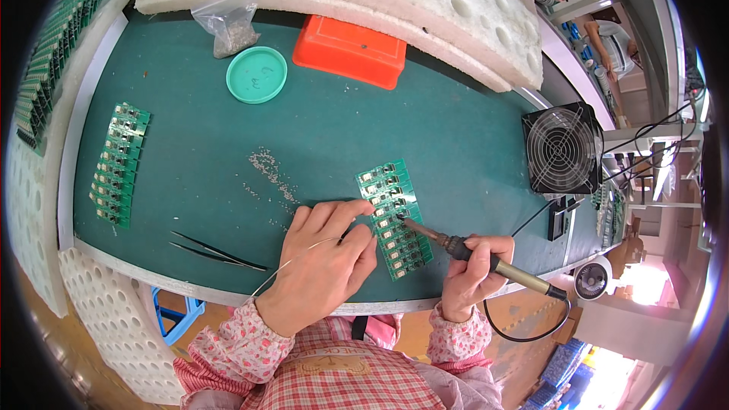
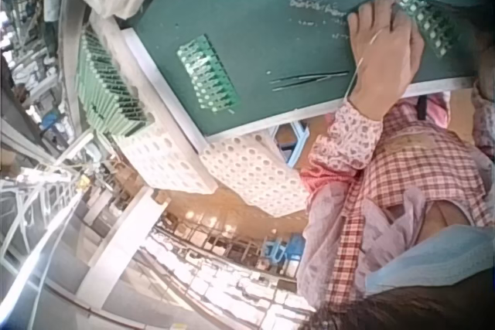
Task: The person solders electronic components onto circuit board strips using a soldering iron and solder wire.
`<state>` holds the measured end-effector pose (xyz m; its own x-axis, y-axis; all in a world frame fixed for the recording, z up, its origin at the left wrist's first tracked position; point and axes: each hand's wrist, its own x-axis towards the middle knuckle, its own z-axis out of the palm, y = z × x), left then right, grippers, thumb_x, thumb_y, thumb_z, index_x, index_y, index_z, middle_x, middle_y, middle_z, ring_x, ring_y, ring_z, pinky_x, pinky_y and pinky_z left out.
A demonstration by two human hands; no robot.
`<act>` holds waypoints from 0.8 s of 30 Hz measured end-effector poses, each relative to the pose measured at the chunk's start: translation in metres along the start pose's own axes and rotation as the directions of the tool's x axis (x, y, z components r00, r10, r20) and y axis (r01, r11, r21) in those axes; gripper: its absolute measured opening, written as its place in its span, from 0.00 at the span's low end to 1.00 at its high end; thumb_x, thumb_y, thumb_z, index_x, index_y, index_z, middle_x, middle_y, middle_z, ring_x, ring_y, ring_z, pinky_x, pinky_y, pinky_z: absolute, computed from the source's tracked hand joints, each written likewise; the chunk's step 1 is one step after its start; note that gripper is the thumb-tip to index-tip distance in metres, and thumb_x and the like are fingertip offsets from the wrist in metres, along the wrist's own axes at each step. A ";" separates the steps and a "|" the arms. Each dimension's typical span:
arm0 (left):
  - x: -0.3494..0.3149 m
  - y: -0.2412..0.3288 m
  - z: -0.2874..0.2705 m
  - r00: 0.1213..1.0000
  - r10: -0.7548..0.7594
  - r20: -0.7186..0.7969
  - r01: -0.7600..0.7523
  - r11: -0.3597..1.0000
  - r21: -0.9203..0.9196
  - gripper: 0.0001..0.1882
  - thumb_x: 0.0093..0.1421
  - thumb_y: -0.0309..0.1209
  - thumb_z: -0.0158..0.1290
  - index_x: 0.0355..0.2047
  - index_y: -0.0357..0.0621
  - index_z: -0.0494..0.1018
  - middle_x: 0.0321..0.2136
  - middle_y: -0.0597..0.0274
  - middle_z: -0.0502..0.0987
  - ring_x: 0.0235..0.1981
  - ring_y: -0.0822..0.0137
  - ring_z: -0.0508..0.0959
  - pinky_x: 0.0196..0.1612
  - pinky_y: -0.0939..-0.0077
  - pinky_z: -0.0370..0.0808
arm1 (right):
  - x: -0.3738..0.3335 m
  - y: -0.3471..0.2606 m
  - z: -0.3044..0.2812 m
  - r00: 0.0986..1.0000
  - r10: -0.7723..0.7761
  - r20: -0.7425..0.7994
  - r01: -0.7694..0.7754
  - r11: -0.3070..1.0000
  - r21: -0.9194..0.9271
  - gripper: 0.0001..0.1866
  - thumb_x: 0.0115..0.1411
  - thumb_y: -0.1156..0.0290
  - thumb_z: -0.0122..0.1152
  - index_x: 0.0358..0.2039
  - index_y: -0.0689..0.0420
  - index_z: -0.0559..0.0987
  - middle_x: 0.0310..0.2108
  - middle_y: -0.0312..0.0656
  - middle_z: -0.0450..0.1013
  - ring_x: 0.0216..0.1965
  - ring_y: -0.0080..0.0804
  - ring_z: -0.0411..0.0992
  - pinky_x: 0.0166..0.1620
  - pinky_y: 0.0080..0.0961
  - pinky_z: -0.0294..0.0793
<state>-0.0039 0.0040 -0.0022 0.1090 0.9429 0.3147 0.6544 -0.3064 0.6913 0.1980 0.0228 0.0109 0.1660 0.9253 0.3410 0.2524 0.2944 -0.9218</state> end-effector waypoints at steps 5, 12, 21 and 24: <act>-0.001 0.000 0.001 1.000 0.014 -0.026 -0.015 1.000 -0.011 0.06 0.52 0.25 0.61 0.26 0.40 0.73 0.45 0.60 0.78 0.43 0.59 0.76 0.43 0.64 0.69 | -0.002 -0.006 0.003 0.990 0.071 -0.124 -0.080 0.994 -0.071 0.12 0.67 0.65 0.52 0.30 0.58 0.67 0.23 0.36 0.67 0.14 0.12 0.52 0.18 0.12 0.52; -0.008 0.015 0.005 1.000 0.007 -0.008 -0.007 0.999 -0.051 0.09 0.52 0.24 0.61 0.22 0.40 0.70 0.45 0.62 0.80 0.40 0.59 0.77 0.39 0.64 0.67 | -0.001 -0.013 -0.010 0.987 0.038 -0.157 -0.053 0.994 -0.093 0.13 0.66 0.65 0.52 0.29 0.59 0.67 0.23 0.36 0.66 0.16 0.14 0.53 0.20 0.14 0.55; -0.008 0.009 0.003 1.000 -0.005 -0.006 0.005 1.000 -0.025 0.08 0.54 0.26 0.60 0.24 0.41 0.71 0.44 0.61 0.79 0.41 0.59 0.77 0.43 0.63 0.69 | -0.008 -0.004 -0.032 0.903 -0.322 0.285 0.376 0.912 -0.163 0.09 0.60 0.72 0.64 0.33 0.60 0.72 0.18 0.39 0.75 0.12 0.28 0.68 0.18 0.25 0.68; -0.009 0.007 0.005 1.000 0.007 -0.021 -0.007 1.000 -0.017 0.08 0.54 0.26 0.60 0.24 0.42 0.71 0.44 0.62 0.78 0.41 0.60 0.77 0.42 0.64 0.68 | -0.001 -0.013 -0.020 0.823 -0.429 0.373 0.523 0.829 -0.199 0.09 0.59 0.72 0.66 0.32 0.59 0.73 0.18 0.37 0.76 0.12 0.28 0.68 0.17 0.25 0.67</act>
<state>0.0035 -0.0059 -0.0035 0.0978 0.9377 0.3333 0.6410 -0.3155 0.6997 0.2137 0.0128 0.0261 -0.3273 0.7242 0.6070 0.4859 0.6799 -0.5492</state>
